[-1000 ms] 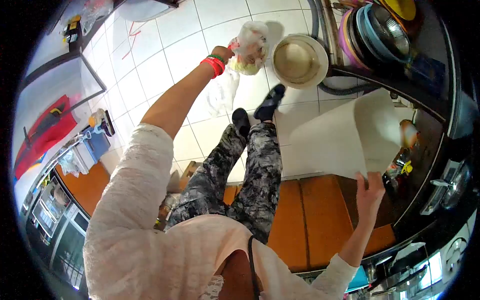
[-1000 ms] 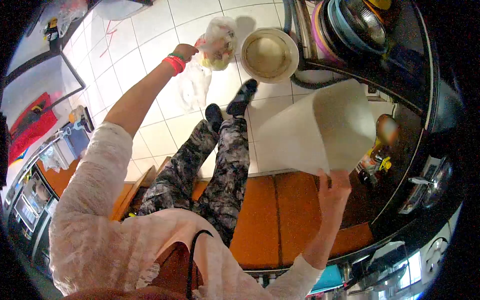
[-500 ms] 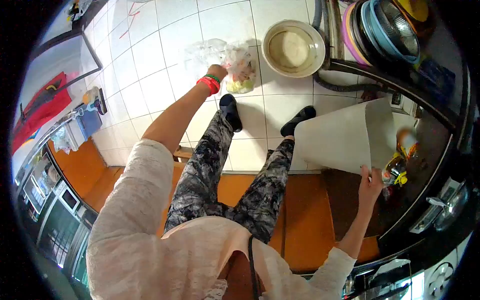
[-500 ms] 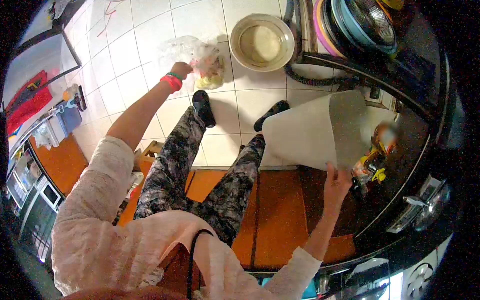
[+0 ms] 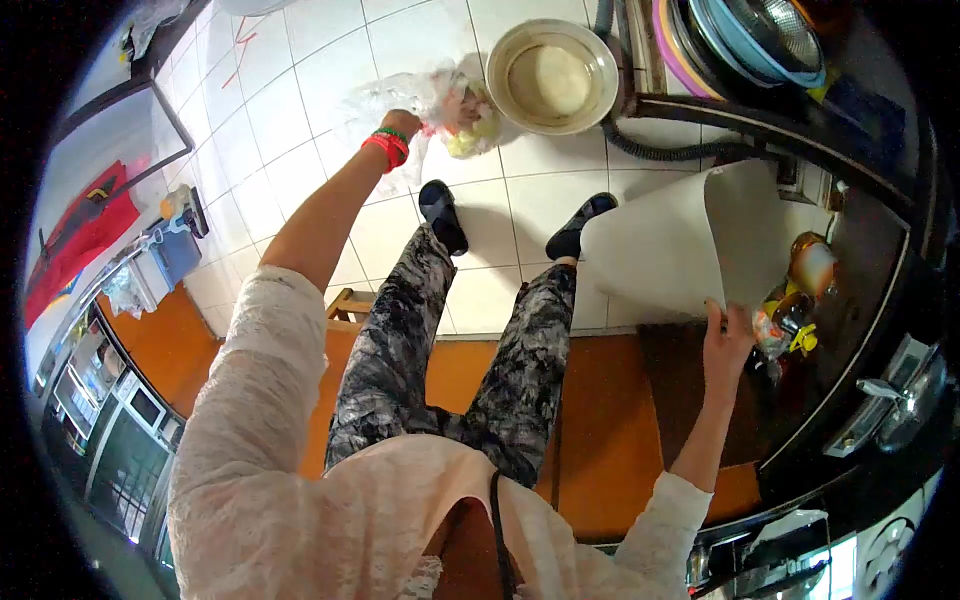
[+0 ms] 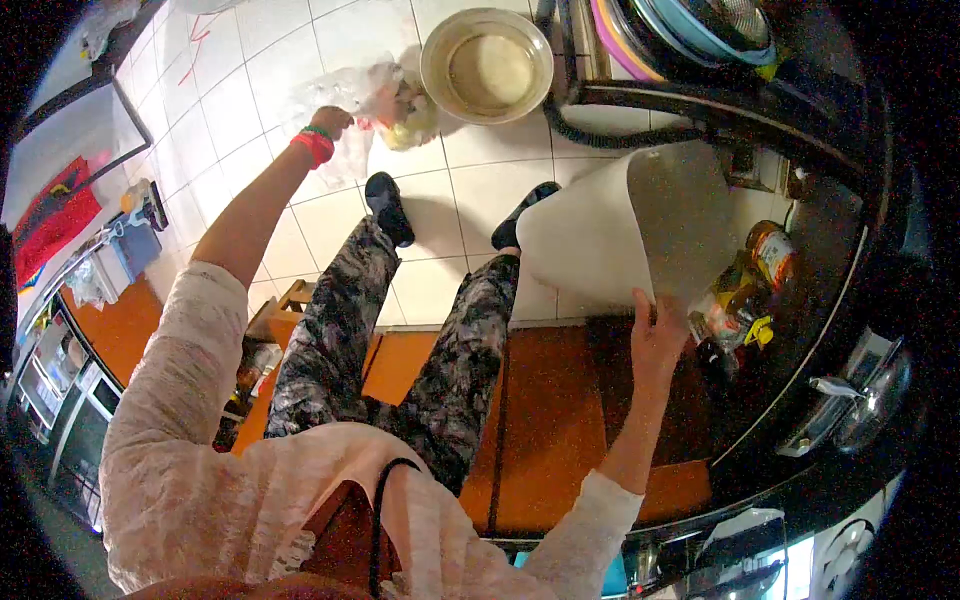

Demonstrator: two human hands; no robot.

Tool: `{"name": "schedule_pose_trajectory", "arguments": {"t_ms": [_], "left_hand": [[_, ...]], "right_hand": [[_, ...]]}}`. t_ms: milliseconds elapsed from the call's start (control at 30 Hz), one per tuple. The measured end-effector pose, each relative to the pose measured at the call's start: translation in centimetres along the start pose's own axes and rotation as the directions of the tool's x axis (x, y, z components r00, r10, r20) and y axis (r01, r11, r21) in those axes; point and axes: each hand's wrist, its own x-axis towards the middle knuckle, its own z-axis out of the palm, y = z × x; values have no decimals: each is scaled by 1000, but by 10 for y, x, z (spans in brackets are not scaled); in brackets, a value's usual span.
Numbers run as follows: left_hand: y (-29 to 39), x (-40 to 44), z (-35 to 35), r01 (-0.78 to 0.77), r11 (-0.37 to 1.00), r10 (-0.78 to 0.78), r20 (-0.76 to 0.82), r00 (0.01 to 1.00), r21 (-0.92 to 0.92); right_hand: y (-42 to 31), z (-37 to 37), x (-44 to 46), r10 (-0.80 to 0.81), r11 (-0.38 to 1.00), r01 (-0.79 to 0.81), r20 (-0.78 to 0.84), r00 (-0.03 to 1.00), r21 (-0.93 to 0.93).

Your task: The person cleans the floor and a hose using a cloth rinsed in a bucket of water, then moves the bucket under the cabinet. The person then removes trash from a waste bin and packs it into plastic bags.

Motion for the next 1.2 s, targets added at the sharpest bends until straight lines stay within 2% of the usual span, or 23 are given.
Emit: {"name": "schedule_pose_trajectory", "arguments": {"t_ms": [67,167,233,300,367,400,467,533,600,633,667,700,733,767,833,867,900,933,967,1000,1033,1133,1200], "left_hand": [[-4,13,2,-17,1000,18,-52,998,17],[6,13,-22,88,993,-91,-24,996,-78],[-3,28,-17,125,986,-130,-35,991,-108],[-7,46,-11,166,977,-172,-35,984,-136],[-2,61,-9,217,965,-223,-27,974,-150],[2,65,-9,246,957,-252,-19,968,-156],[15,69,-8,312,936,-318,-8,948,-163],[32,71,-9,424,893,-428,10,904,-152],[75,65,-19,618,783,-619,9,785,-68],[106,60,-29,678,733,-680,-31,733,-55],[139,54,-41,637,754,-651,-56,757,-158],[180,38,-60,398,790,-457,-15,889,-466],[223,22,-79,150,551,-222,29,975,-821],[265,6,-99,65,203,13,69,998,-977],[341,-33,-177,216,-67,329,183,926,-974],[364,-28,-162,100,-255,424,-19,905,-962],[385,-16,-184,404,-462,472,166,866,-790],[406,-4,-207,608,-630,502,345,793,-482],[427,12,-209,586,-650,507,299,809,-483],[444,27,-214,558,-674,503,253,827,-484],[463,40,-220,540,-698,485,243,840,-470],[515,67,-261,540,-693,359,421,833,-478],[536,75,-283,478,-754,415,238,878,-450]], "right_hand": [[-11,-3,2,168,985,-171,110,980,23],[9,7,-3,79,997,-78,98,992,-9],[16,15,-5,25,1000,-26,-33,999,-13],[5,7,1,73,997,-74,40,997,17],[-1,7,7,11,993,-3,-68,998,115],[-5,4,9,20,995,-13,-73,997,98],[-9,-3,16,177,963,-184,52,983,197],[10,1,18,180,964,-188,61,982,187],[25,3,18,182,965,-193,79,980,177],[30,1,20,274,916,-284,73,959,282],[38,-1,25,361,850,-361,74,930,384],[50,-4,32,353,857,-351,68,933,378],[67,-10,40,391,844,-403,107,914,354],[86,-17,48,431,828,-455,149,890,328],[124,-27,69,516,775,-542,170,840,326],[147,-32,88,592,713,-618,188,784,333],[183,-31,108,577,729,-601,177,797,327],[225,-28,125,679,667,-702,184,710,250],[253,-32,140,768,590,-789,184,614,169],[256,-48,156,751,613,-774,186,633,158],[257,-65,172,639,650,-717,329,695,251],[276,-94,208,431,682,-641,514,742,353],[282,-106,232,386,699,-620,542,747,357]]}}
